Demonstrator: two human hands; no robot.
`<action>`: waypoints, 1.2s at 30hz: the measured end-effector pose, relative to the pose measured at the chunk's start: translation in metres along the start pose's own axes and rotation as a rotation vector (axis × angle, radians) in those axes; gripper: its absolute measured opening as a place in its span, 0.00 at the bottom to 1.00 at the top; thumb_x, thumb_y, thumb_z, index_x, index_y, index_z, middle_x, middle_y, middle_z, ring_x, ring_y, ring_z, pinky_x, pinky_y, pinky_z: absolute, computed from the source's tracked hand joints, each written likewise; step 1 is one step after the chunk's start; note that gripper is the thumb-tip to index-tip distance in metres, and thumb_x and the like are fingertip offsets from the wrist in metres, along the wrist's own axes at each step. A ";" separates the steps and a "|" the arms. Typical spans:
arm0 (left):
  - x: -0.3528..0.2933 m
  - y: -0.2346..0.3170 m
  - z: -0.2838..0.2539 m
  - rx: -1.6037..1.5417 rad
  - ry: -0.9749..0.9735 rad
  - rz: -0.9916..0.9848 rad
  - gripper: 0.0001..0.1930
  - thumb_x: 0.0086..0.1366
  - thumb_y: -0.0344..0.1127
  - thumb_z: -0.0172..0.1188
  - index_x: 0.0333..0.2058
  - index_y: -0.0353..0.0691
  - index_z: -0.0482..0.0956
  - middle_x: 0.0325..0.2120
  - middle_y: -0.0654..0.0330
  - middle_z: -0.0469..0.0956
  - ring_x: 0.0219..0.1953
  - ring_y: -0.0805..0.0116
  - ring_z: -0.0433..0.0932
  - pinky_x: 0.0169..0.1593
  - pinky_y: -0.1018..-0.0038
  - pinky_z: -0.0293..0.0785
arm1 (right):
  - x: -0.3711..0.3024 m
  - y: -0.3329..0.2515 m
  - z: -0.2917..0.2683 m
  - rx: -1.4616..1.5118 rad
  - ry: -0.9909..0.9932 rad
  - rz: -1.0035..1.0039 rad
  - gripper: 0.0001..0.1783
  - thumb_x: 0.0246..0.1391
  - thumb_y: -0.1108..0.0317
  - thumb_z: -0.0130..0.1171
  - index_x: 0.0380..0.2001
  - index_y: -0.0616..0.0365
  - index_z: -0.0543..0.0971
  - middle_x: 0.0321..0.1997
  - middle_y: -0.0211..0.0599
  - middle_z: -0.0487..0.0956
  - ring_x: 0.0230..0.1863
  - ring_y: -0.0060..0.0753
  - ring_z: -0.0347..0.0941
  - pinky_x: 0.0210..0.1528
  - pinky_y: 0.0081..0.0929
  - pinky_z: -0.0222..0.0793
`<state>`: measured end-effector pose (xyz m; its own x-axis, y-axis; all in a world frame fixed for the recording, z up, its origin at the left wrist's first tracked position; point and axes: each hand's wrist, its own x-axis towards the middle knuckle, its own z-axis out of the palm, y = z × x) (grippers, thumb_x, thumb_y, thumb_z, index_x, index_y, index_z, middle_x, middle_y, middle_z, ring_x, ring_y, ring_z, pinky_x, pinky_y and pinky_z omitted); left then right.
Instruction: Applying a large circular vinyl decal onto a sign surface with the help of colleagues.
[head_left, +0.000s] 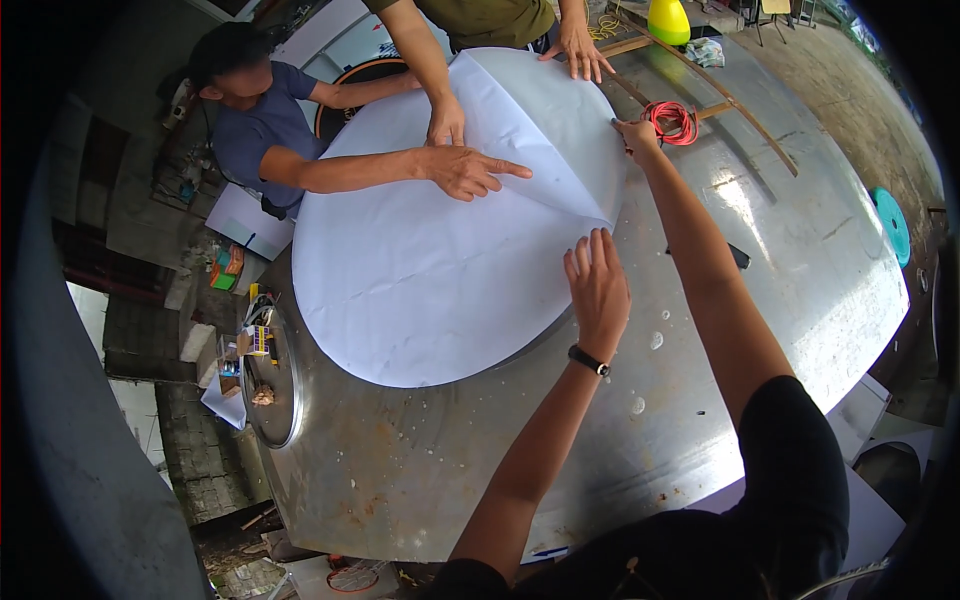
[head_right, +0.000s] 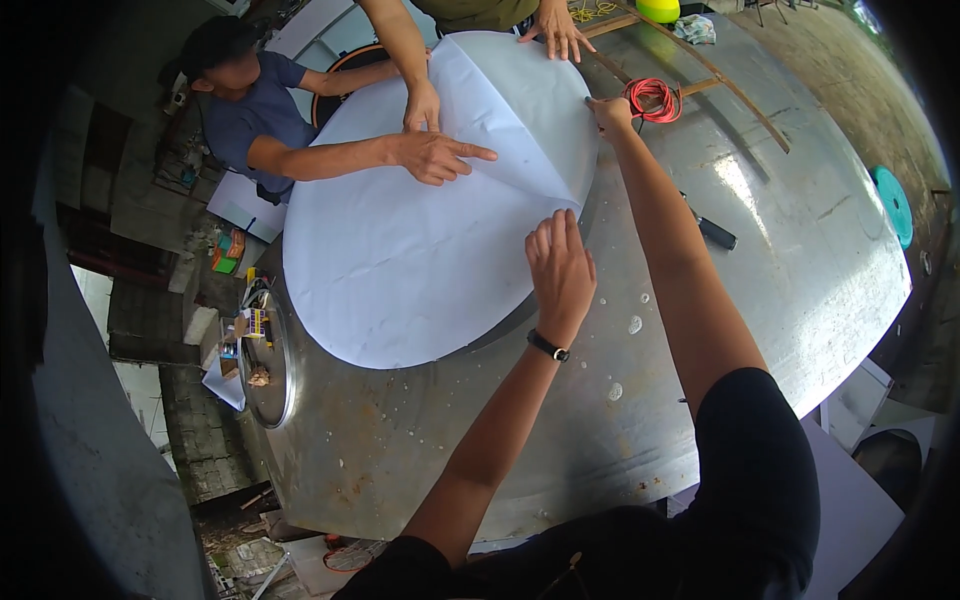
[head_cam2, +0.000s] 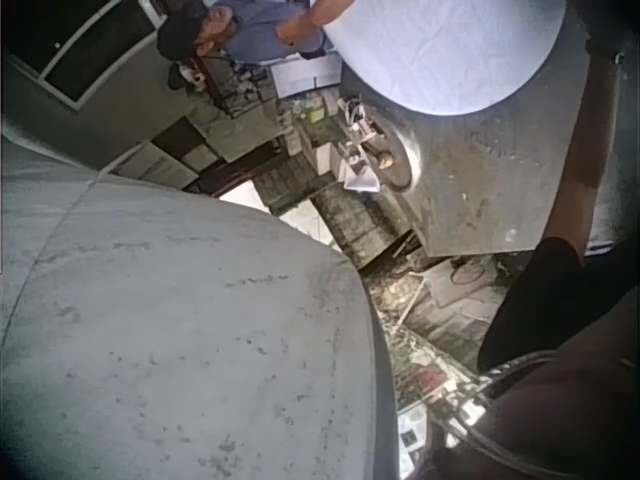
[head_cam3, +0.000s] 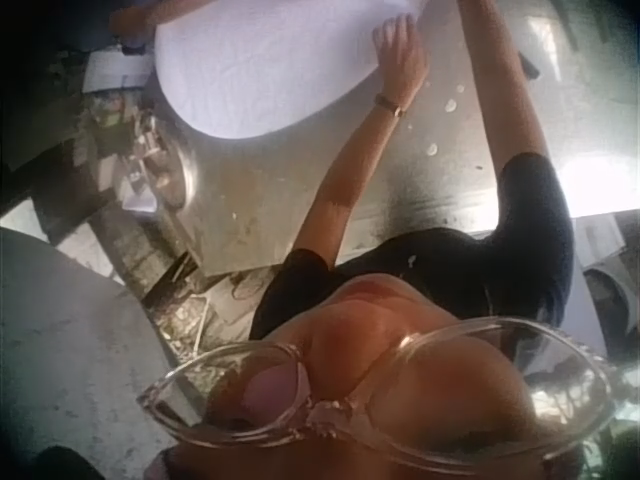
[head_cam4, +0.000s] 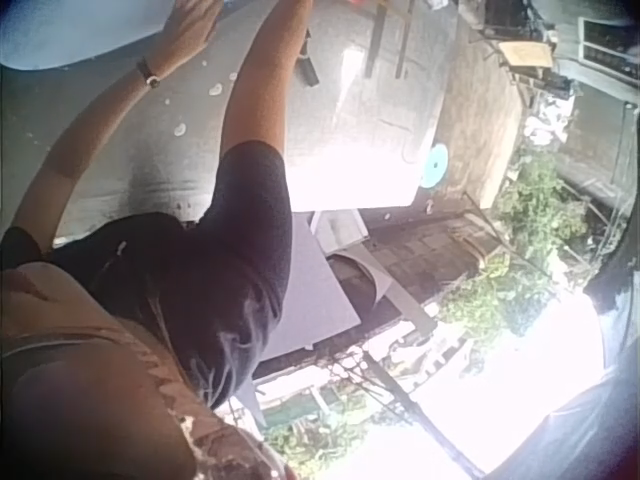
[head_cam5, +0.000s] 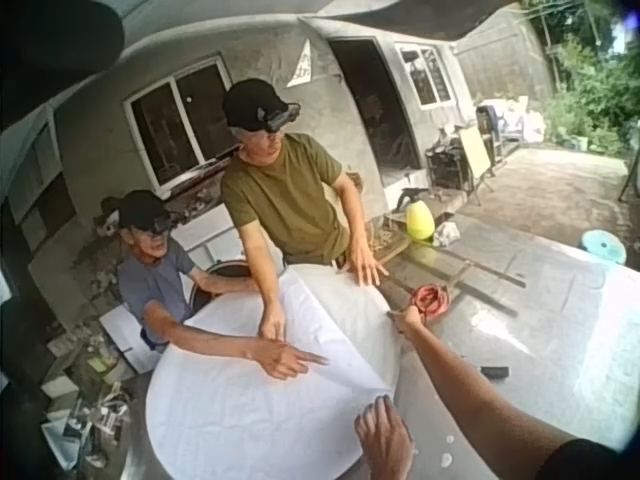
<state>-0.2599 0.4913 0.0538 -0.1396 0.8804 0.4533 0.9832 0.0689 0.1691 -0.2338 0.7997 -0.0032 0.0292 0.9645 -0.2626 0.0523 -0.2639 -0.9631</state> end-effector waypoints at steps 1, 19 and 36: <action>0.004 0.012 0.008 0.109 0.010 0.034 0.29 0.47 0.34 0.56 0.48 0.30 0.59 0.47 0.55 0.60 0.49 0.60 0.58 0.51 0.62 0.53 | 0.002 0.001 -0.003 0.006 -0.018 0.021 0.12 0.40 0.61 0.62 0.15 0.55 0.73 0.10 0.25 0.65 0.09 0.19 0.56 0.11 0.20 0.52; 0.035 0.048 0.052 0.744 -0.108 -0.139 0.12 0.48 0.37 0.50 0.30 0.39 0.76 0.44 0.58 0.59 0.51 0.60 0.52 0.54 0.59 0.41 | 0.001 0.002 -0.001 -0.018 -0.053 -0.034 0.10 0.42 0.62 0.60 0.18 0.55 0.75 0.11 0.25 0.65 0.09 0.18 0.58 0.12 0.20 0.56; 0.046 0.054 0.049 0.882 -0.170 -0.025 0.10 0.48 0.39 0.50 0.27 0.44 0.78 0.41 0.58 0.62 0.48 0.61 0.53 0.52 0.61 0.40 | 0.000 0.000 -0.007 -0.009 -0.073 -0.026 0.10 0.42 0.62 0.60 0.16 0.55 0.74 0.11 0.24 0.66 0.10 0.17 0.58 0.13 0.19 0.57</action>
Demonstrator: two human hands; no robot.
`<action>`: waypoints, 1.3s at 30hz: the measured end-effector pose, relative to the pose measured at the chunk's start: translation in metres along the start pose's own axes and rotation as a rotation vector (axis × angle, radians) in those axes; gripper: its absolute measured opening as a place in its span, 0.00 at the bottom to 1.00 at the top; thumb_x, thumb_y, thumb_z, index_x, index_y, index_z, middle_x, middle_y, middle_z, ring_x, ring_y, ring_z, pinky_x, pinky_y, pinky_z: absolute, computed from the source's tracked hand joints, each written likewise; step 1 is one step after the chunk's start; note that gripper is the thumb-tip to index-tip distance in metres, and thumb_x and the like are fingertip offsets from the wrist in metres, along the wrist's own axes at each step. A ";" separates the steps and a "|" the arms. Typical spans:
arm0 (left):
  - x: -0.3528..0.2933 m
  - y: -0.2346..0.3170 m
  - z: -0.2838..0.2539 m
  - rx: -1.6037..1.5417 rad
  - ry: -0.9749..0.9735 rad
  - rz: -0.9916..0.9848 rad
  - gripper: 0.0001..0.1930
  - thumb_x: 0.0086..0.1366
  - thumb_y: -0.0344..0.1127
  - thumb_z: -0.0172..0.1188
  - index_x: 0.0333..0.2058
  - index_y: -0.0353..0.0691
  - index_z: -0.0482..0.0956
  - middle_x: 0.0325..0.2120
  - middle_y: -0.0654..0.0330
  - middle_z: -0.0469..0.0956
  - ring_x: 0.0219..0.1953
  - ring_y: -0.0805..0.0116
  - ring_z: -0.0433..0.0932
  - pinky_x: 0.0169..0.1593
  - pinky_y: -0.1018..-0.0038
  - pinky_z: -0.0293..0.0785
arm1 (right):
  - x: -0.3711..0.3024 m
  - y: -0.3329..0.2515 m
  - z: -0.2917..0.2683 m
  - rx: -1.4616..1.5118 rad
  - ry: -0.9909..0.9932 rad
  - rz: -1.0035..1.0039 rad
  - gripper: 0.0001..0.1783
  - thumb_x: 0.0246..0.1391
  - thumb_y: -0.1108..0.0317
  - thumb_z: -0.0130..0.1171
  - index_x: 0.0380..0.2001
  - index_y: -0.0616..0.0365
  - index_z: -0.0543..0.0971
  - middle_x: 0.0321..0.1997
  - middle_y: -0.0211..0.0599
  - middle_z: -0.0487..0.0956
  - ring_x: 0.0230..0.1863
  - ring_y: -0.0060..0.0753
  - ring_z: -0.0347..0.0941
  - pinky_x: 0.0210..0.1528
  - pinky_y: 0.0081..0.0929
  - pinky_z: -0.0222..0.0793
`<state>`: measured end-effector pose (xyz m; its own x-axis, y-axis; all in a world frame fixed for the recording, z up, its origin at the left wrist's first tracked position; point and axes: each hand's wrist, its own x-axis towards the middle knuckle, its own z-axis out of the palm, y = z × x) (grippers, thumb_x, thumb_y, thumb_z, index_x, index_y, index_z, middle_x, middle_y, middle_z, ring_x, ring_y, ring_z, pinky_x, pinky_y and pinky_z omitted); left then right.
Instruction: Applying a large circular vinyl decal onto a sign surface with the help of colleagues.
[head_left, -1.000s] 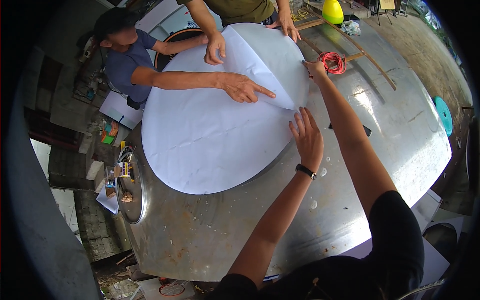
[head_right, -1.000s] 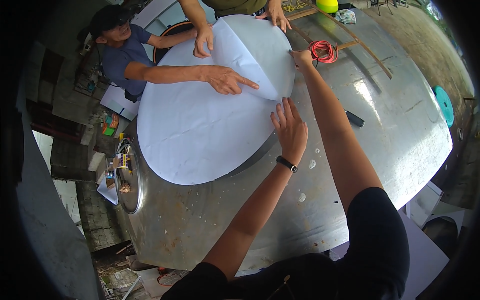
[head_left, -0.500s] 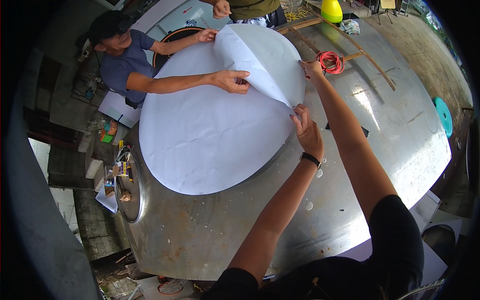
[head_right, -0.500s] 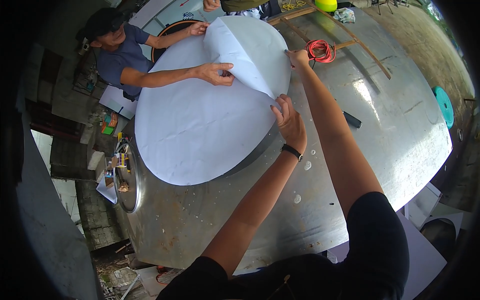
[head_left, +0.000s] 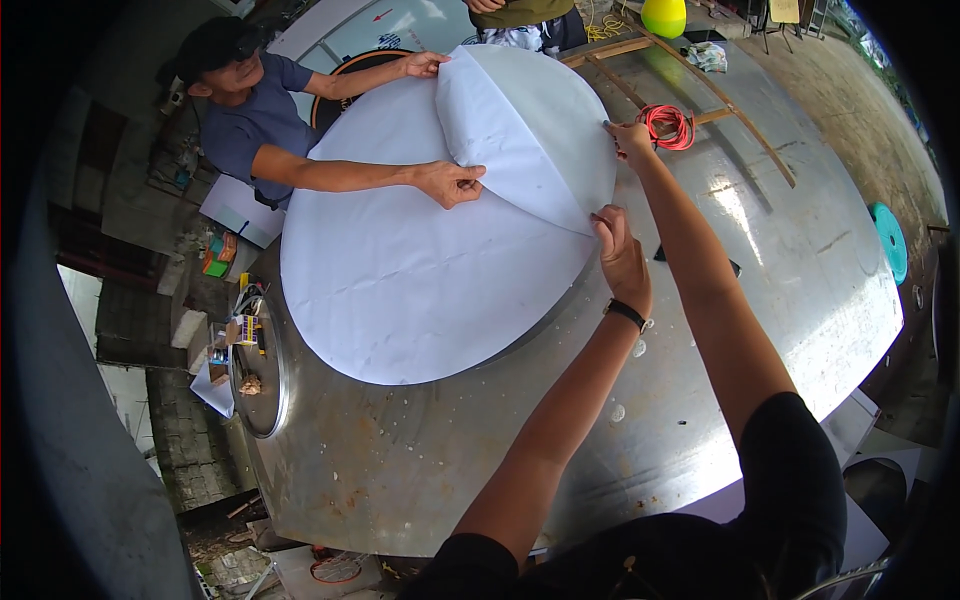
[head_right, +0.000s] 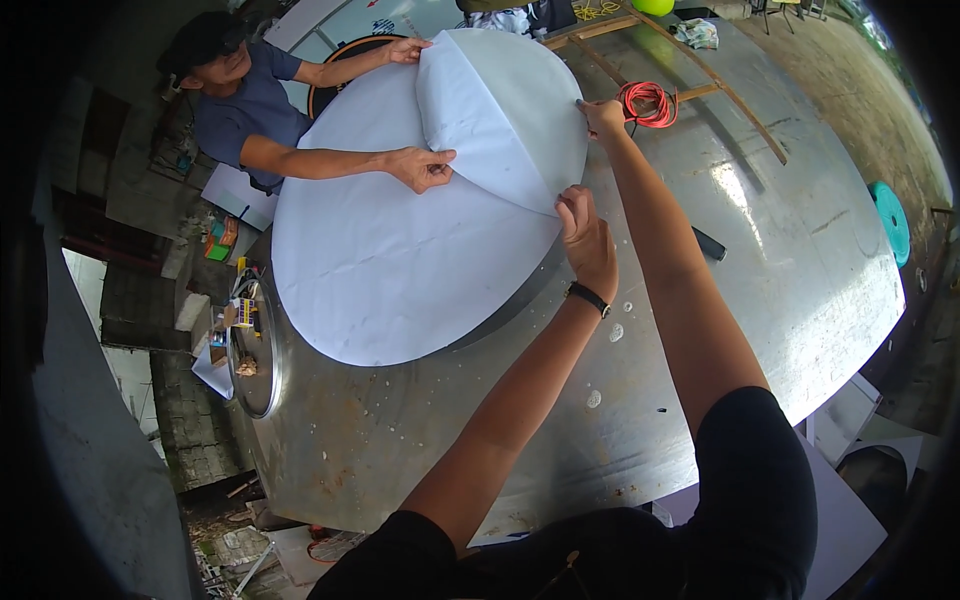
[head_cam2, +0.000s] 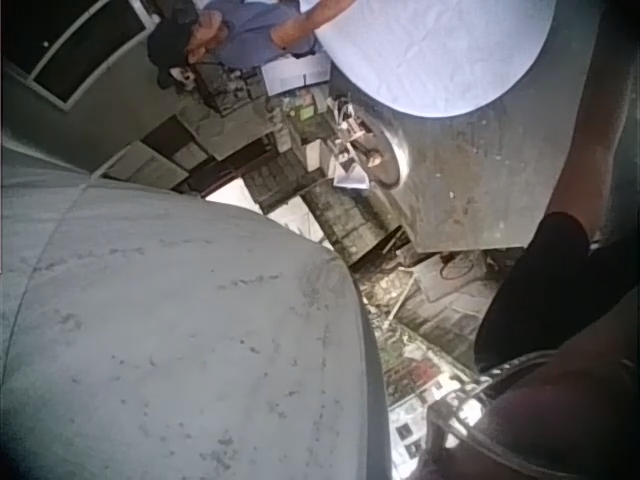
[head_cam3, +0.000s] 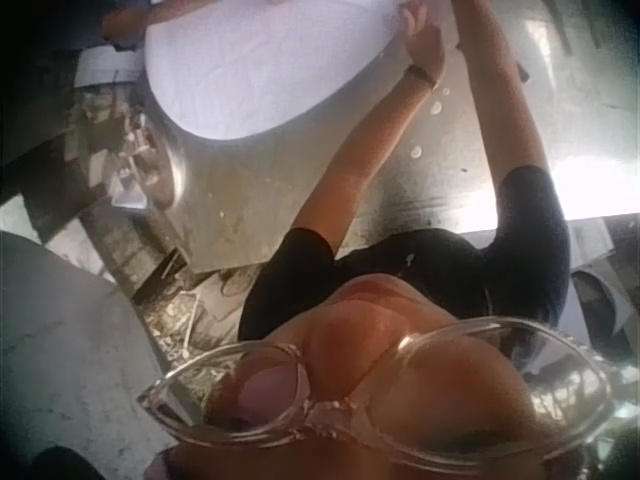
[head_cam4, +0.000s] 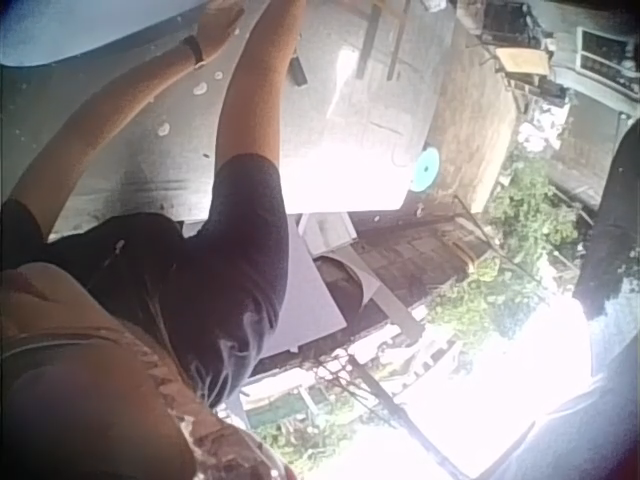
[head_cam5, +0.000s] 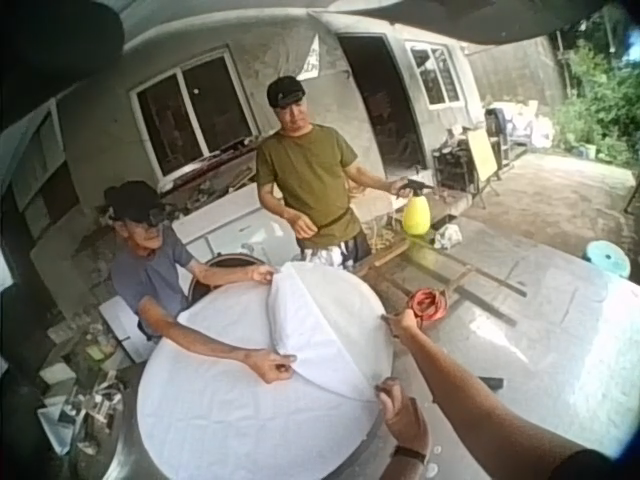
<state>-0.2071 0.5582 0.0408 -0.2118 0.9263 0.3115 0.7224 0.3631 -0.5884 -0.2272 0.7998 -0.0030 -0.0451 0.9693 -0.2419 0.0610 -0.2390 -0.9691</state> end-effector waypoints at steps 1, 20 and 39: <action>0.000 -0.001 0.001 -0.024 0.007 -0.002 0.10 0.48 0.39 0.51 0.25 0.44 0.78 0.40 0.58 0.62 0.48 0.61 0.54 0.52 0.61 0.40 | 0.000 0.000 0.001 0.000 0.000 -0.009 0.11 0.42 0.62 0.60 0.15 0.56 0.73 0.10 0.24 0.65 0.09 0.17 0.58 0.13 0.19 0.57; 0.001 -0.017 0.000 -0.341 0.034 -0.002 0.09 0.47 0.35 0.49 0.25 0.41 0.78 0.39 0.58 0.64 0.49 0.61 0.56 0.55 0.62 0.39 | 0.006 -0.008 0.014 -0.418 0.268 -0.081 0.13 0.38 0.63 0.60 0.23 0.63 0.77 0.22 0.47 0.76 0.21 0.37 0.74 0.21 0.30 0.69; 0.003 -0.026 0.000 -0.363 -0.036 0.084 0.24 0.34 0.55 0.61 0.26 0.42 0.78 0.39 0.57 0.64 0.50 0.56 0.55 0.56 0.60 0.37 | 0.014 0.002 0.016 -0.415 0.316 -0.116 0.12 0.38 0.65 0.58 0.23 0.64 0.77 0.21 0.46 0.75 0.19 0.37 0.73 0.21 0.30 0.67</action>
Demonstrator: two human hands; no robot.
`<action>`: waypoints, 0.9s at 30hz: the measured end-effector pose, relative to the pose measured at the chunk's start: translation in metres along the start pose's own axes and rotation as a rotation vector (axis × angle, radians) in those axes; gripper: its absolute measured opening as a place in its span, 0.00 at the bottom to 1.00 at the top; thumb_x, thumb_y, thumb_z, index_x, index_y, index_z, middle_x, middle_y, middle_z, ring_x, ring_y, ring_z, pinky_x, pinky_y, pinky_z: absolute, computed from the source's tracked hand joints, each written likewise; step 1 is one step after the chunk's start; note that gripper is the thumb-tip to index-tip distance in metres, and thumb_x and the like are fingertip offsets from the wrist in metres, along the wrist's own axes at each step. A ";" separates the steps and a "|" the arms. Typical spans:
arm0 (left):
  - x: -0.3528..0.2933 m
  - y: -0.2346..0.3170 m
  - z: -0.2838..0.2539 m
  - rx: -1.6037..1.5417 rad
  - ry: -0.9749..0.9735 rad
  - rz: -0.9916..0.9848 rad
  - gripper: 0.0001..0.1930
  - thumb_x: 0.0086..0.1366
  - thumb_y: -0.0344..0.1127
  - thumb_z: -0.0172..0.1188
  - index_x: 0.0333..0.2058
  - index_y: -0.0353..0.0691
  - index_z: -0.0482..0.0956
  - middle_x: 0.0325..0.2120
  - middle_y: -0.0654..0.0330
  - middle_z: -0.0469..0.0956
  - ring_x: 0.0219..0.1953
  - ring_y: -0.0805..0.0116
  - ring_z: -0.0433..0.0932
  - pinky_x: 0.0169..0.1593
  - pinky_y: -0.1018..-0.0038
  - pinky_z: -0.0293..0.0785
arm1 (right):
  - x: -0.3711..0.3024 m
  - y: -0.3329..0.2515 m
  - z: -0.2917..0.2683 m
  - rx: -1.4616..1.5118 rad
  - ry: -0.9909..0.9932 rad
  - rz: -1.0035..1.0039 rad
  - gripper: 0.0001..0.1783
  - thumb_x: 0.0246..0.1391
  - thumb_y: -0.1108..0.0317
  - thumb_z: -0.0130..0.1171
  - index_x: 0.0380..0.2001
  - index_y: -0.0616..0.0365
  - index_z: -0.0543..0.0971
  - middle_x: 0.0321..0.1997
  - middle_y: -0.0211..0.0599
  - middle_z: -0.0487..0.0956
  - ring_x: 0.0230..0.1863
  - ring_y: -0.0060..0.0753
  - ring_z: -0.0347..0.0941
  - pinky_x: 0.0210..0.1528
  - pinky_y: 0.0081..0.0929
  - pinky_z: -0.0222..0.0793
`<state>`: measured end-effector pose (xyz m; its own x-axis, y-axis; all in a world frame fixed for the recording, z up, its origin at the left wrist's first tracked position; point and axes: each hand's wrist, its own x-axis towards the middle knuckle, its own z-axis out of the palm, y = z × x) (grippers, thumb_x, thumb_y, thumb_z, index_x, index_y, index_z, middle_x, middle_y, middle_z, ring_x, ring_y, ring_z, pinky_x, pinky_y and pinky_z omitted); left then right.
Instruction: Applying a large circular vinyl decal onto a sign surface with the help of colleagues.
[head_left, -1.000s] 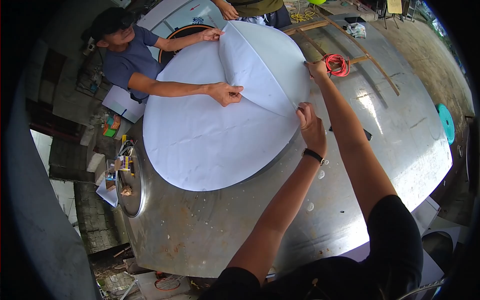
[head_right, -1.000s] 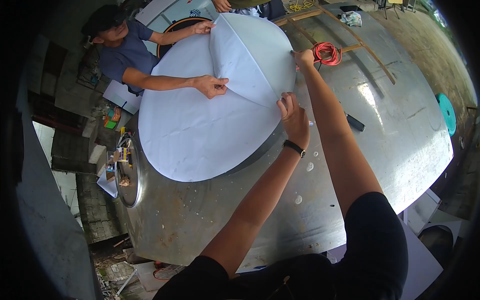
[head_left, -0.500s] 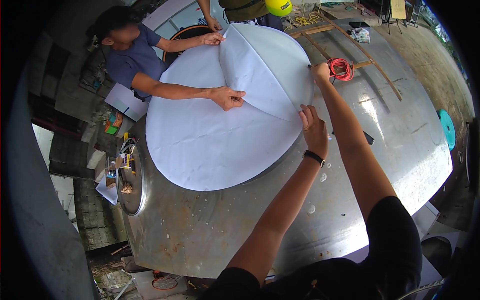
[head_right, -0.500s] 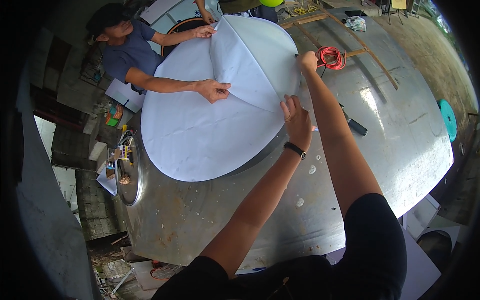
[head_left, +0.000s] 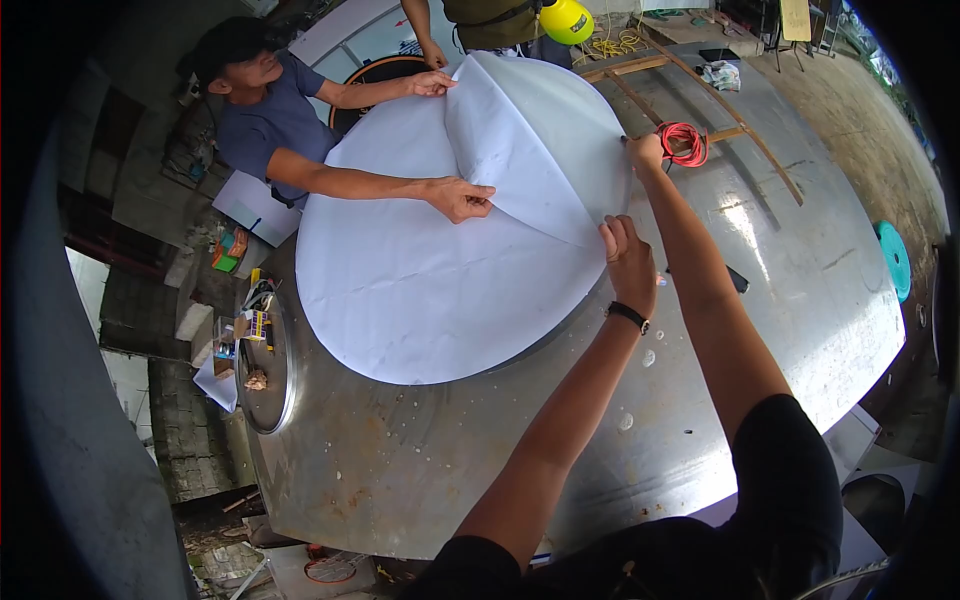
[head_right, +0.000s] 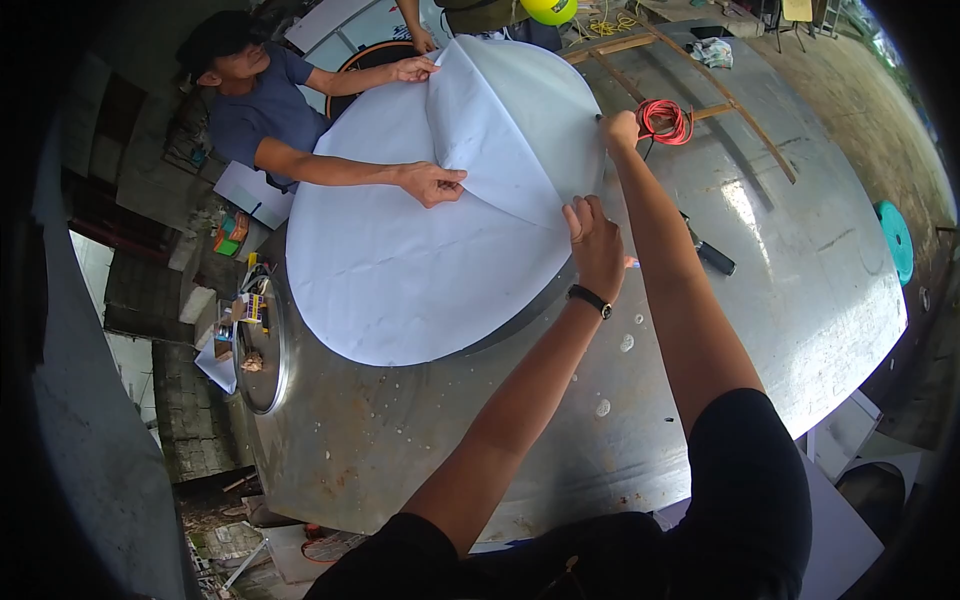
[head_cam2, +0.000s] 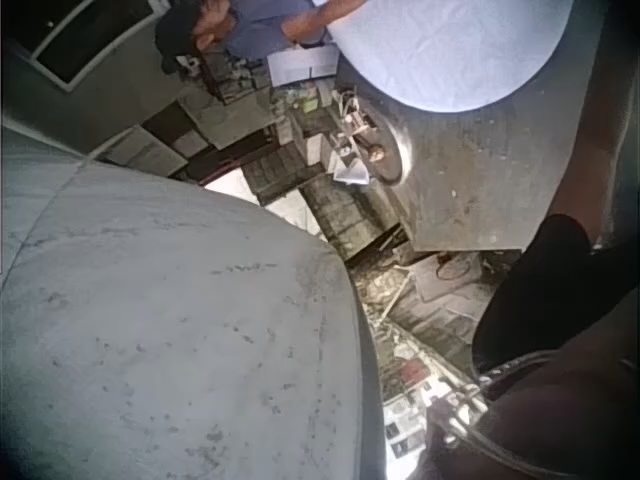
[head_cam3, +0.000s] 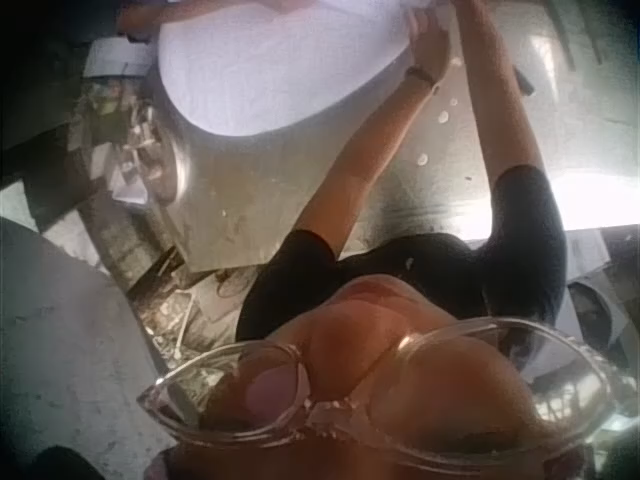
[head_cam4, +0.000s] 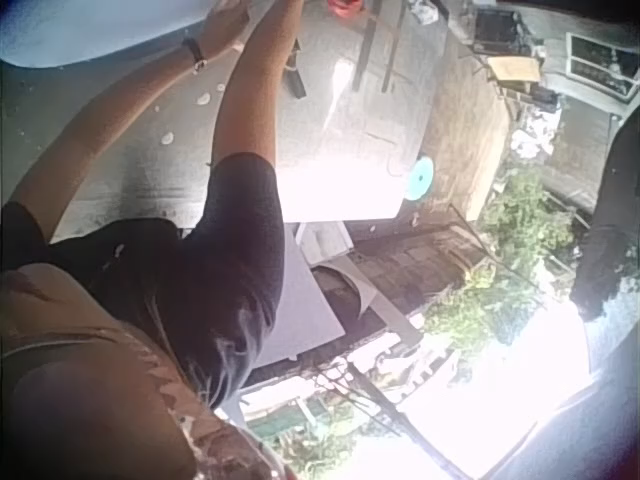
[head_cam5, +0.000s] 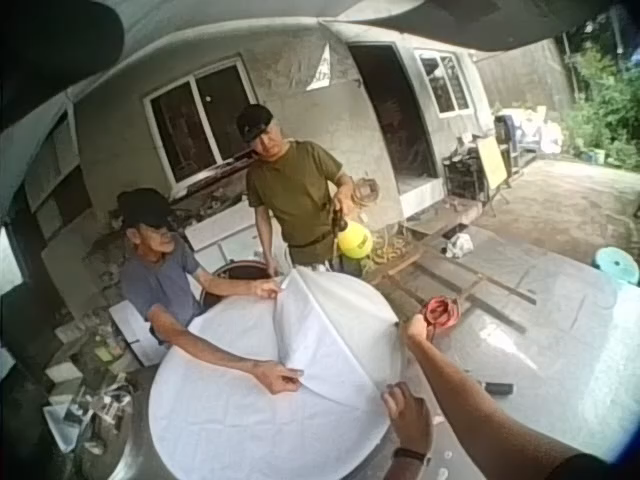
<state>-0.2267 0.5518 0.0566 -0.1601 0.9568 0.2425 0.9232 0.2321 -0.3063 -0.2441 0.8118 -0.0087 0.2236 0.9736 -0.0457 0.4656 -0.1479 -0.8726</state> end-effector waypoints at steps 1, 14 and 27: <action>0.000 -0.001 0.001 0.005 -0.022 0.002 0.25 0.33 0.56 0.61 0.27 0.42 0.78 0.39 0.57 0.64 0.50 0.57 0.55 0.56 0.60 0.37 | -0.003 -0.002 0.000 0.025 -0.023 0.011 0.12 0.38 0.65 0.58 0.22 0.64 0.76 0.20 0.45 0.75 0.18 0.36 0.73 0.20 0.30 0.67; 0.001 -0.001 0.001 0.053 0.044 -0.007 0.28 0.27 0.63 0.61 0.20 0.44 0.78 0.36 0.60 0.63 0.47 0.60 0.56 0.55 0.58 0.38 | -0.008 -0.004 -0.011 0.032 -0.088 0.010 0.17 0.38 0.62 0.59 0.27 0.67 0.76 0.31 0.53 0.75 0.36 0.45 0.73 0.38 0.34 0.67; 0.005 -0.006 0.001 0.017 -0.062 0.041 0.32 0.31 0.62 0.60 0.30 0.41 0.77 0.38 0.58 0.63 0.47 0.58 0.57 0.56 0.59 0.38 | -0.017 -0.012 -0.017 0.077 -0.132 0.005 0.15 0.38 0.64 0.59 0.23 0.68 0.76 0.24 0.51 0.75 0.23 0.41 0.74 0.24 0.31 0.69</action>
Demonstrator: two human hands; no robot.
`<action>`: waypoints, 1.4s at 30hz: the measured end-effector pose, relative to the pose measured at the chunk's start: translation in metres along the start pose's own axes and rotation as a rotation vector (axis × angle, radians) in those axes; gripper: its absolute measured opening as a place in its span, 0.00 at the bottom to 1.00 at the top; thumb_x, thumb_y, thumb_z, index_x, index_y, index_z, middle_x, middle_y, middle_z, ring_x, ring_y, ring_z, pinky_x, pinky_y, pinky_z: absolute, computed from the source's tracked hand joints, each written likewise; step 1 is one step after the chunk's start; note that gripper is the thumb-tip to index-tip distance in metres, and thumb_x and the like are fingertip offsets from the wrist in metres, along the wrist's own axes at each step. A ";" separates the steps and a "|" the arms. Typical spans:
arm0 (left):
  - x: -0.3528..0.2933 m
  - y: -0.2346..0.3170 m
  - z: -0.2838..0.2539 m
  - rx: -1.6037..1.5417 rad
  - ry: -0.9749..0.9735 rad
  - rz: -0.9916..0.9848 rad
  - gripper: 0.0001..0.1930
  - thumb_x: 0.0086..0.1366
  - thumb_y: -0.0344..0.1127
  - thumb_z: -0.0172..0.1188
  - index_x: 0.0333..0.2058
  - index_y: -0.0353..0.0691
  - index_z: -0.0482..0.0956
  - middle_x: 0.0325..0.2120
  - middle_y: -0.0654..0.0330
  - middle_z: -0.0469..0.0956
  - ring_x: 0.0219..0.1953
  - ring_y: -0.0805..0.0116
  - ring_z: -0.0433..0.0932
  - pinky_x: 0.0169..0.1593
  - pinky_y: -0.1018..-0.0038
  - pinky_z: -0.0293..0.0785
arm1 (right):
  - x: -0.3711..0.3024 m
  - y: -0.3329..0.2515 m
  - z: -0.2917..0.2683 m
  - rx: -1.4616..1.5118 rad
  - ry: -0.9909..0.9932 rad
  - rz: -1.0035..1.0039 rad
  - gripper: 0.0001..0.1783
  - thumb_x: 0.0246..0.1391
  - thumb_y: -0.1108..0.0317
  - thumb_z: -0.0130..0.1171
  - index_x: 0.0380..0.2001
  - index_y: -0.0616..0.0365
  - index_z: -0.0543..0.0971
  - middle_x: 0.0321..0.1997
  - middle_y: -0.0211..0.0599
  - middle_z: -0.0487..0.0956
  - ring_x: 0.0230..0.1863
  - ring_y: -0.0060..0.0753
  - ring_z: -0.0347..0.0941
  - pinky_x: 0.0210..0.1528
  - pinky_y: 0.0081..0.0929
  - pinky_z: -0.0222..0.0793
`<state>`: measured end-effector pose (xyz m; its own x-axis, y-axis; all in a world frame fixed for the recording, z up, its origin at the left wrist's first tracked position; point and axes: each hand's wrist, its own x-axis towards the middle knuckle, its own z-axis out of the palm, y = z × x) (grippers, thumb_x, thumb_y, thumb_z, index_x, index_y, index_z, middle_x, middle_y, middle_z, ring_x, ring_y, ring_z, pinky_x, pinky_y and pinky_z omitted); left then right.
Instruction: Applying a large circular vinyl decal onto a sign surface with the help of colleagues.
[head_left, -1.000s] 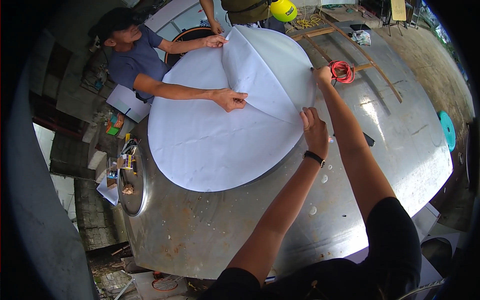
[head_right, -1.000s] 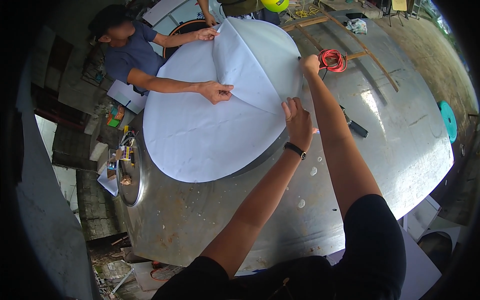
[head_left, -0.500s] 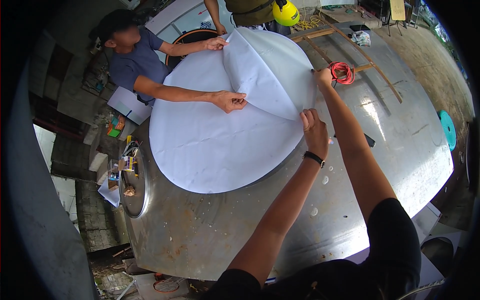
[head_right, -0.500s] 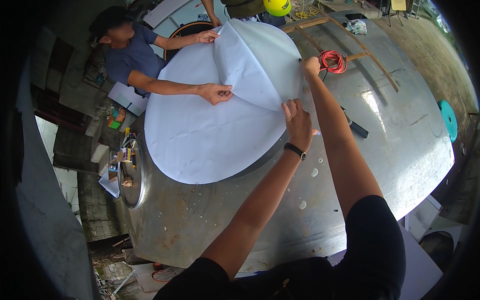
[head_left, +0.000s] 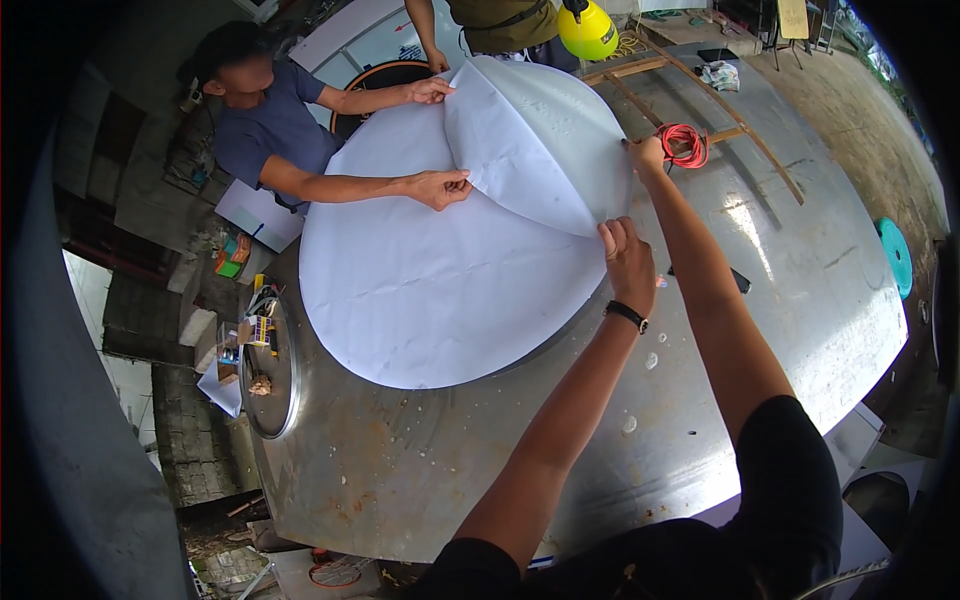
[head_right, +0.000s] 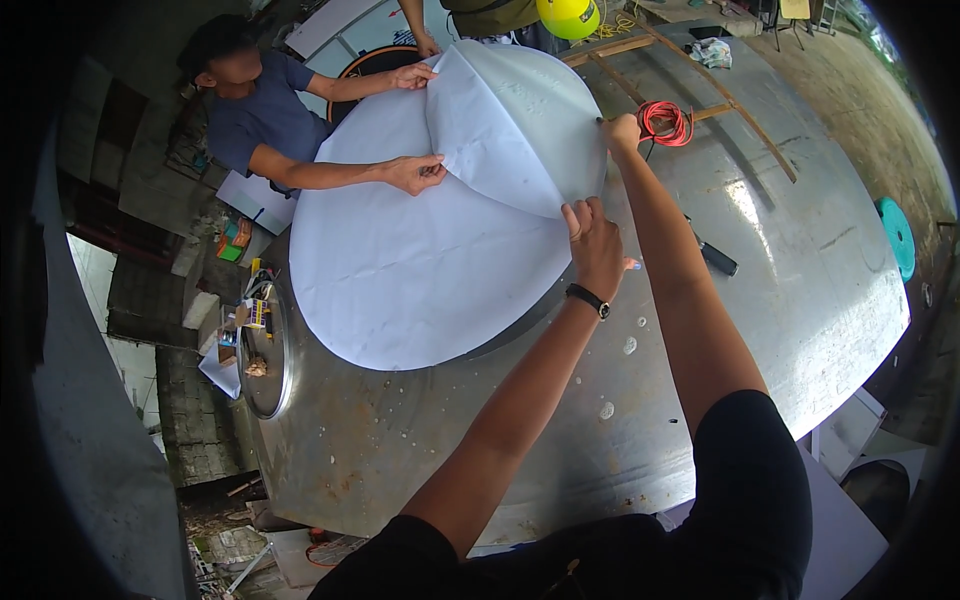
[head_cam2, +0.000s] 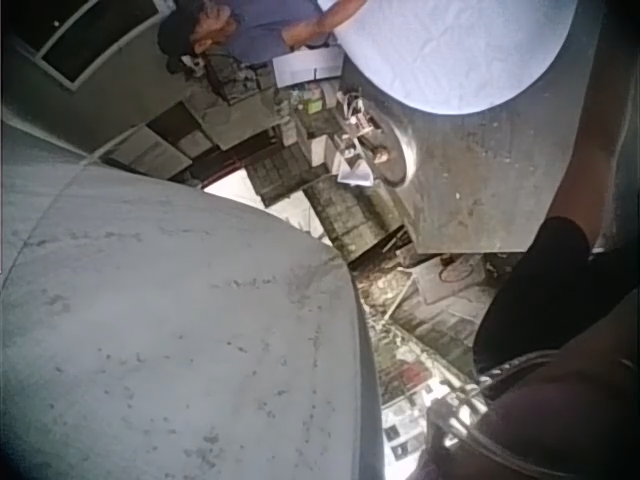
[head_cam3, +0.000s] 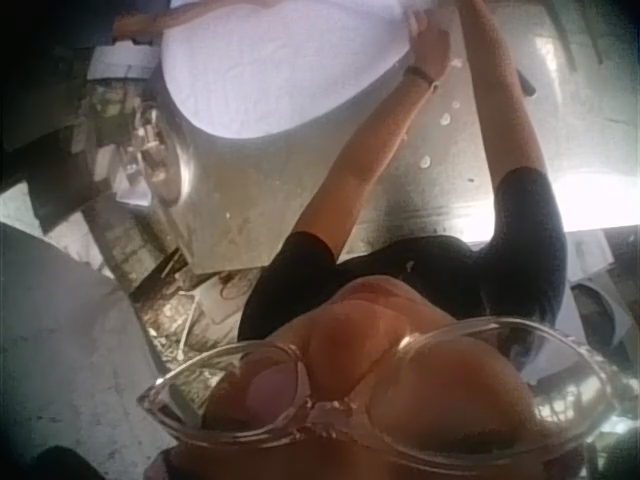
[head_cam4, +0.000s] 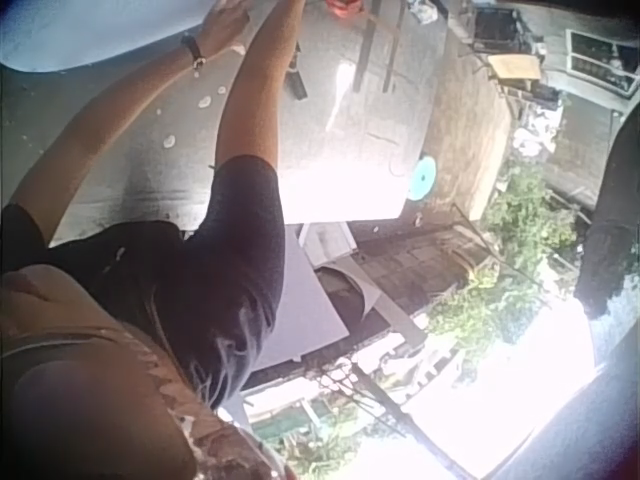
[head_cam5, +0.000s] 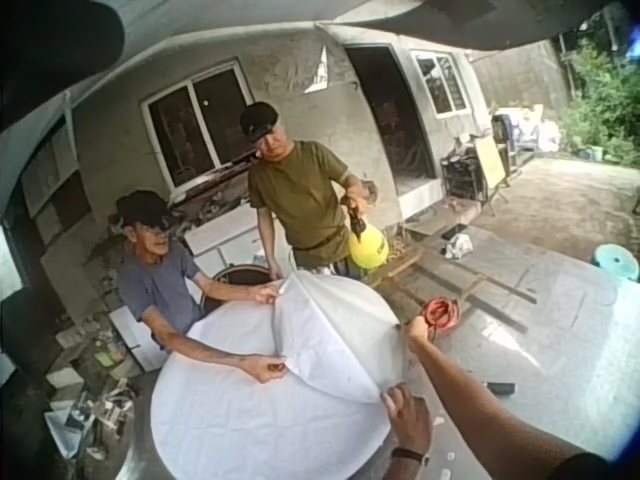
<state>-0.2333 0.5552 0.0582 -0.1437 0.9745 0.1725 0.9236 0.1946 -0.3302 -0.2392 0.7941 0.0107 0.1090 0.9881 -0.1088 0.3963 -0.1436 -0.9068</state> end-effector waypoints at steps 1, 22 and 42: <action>0.000 0.000 0.000 0.000 -0.014 0.002 0.32 0.31 0.63 0.60 0.29 0.41 0.77 0.38 0.58 0.63 0.46 0.59 0.57 0.56 0.59 0.38 | 0.003 0.003 0.000 -0.007 -0.002 -0.015 0.15 0.38 0.64 0.59 0.24 0.68 0.76 0.24 0.51 0.75 0.23 0.41 0.74 0.25 0.31 0.69; -0.003 -0.010 -0.005 -0.095 0.055 0.011 0.27 0.33 0.60 0.62 0.26 0.43 0.79 0.38 0.52 0.67 0.48 0.54 0.60 0.57 0.54 0.42 | 0.014 0.013 0.004 0.003 -0.023 -0.025 0.14 0.37 0.63 0.60 0.22 0.66 0.77 0.23 0.48 0.76 0.27 0.40 0.74 0.31 0.31 0.68; -0.004 -0.010 -0.005 -0.060 0.015 -0.015 0.27 0.34 0.59 0.62 0.28 0.42 0.79 0.41 0.52 0.67 0.50 0.51 0.60 0.56 0.53 0.42 | 0.007 0.011 0.006 0.029 -0.009 -0.074 0.12 0.38 0.62 0.60 0.20 0.63 0.77 0.17 0.41 0.74 0.17 0.32 0.70 0.21 0.27 0.66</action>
<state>-0.2399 0.5487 0.0657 -0.1532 0.9696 0.1910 0.9412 0.2020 -0.2708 -0.2400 0.8003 -0.0027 0.0721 0.9964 -0.0449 0.3760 -0.0688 -0.9241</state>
